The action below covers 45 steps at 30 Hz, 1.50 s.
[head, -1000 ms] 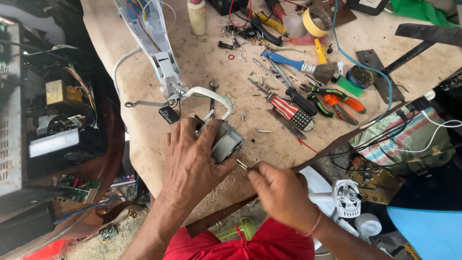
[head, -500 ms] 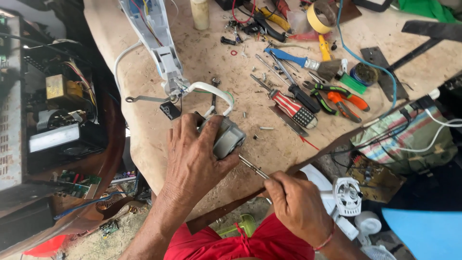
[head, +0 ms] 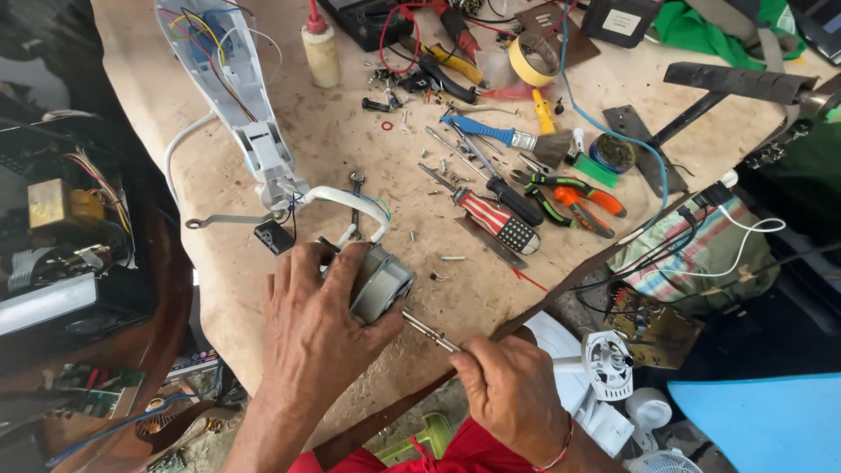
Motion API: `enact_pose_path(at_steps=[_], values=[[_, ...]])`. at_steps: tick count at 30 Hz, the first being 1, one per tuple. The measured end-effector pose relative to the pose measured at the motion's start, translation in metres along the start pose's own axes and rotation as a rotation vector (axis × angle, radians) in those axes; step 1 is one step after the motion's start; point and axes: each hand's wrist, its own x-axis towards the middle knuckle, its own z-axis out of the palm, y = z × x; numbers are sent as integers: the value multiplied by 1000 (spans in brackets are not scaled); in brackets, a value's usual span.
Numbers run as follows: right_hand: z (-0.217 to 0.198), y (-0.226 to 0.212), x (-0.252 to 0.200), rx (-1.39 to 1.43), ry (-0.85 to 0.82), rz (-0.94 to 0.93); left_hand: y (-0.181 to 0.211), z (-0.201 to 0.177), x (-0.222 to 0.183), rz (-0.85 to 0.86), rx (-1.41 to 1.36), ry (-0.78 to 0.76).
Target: Testing motor windings with a multimeter and reassembling the motor core of a fan
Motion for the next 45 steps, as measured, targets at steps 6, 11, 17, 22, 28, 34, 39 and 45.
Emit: enact_pose_path(at_steps=[6,11,17,22,28,34,39,45], values=[[-22,4,10,-104,194,-344,-2,2,-2,17,-2,71],[-71,59,53,99,-20,-320,-2,2,-1,-4,-18,26],[-39,109,208,-204,-276,-176,-3,5,-5,14,-24,63],[-23,124,254,-273,-484,-188,-17,3,-3,38,-142,98],[-37,86,212,-210,-427,-208,-23,3,-13,-51,-296,102],[-21,91,186,-464,-372,-253,-27,13,-31,-51,-403,244],[-29,103,183,-293,-299,-257,-25,27,-34,-88,-367,338],[-96,92,216,142,-311,363,-21,27,-33,-77,-344,411]])
